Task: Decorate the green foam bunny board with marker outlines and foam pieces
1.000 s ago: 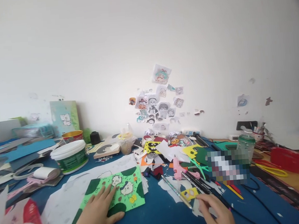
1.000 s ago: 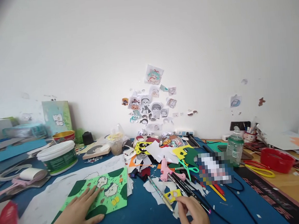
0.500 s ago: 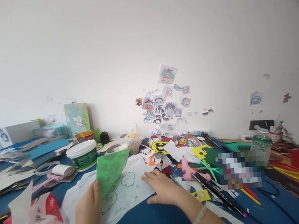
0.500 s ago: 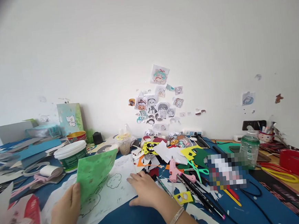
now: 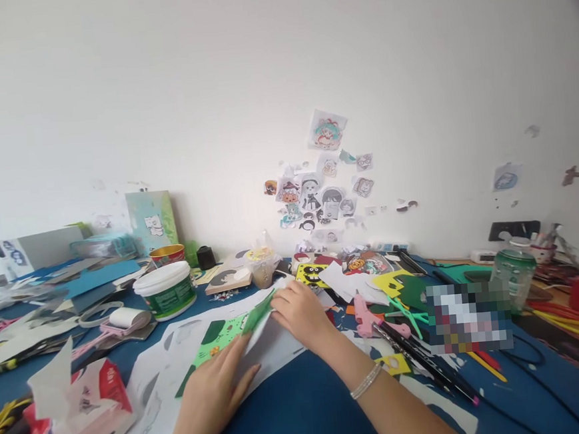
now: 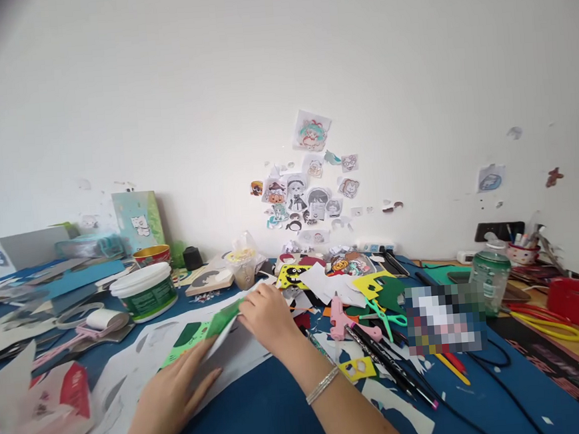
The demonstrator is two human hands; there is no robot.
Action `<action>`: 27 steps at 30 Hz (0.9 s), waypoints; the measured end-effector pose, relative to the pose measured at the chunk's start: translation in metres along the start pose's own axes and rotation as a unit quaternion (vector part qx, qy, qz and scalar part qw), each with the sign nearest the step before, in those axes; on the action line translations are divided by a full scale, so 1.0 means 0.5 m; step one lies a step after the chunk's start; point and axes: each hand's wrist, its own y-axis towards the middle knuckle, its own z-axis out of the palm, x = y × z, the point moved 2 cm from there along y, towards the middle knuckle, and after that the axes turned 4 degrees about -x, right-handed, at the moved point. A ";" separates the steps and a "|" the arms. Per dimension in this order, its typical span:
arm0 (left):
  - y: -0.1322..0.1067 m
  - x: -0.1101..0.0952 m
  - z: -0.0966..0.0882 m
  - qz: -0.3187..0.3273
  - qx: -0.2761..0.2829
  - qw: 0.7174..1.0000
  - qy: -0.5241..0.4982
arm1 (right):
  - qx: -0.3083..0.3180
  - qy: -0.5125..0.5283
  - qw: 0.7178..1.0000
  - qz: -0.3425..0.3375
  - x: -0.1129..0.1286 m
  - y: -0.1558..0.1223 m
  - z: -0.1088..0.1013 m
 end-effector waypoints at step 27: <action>-0.007 0.015 0.002 -0.044 0.076 0.995 -0.039 | 0.188 0.119 0.974 0.037 -0.018 -0.084 0.039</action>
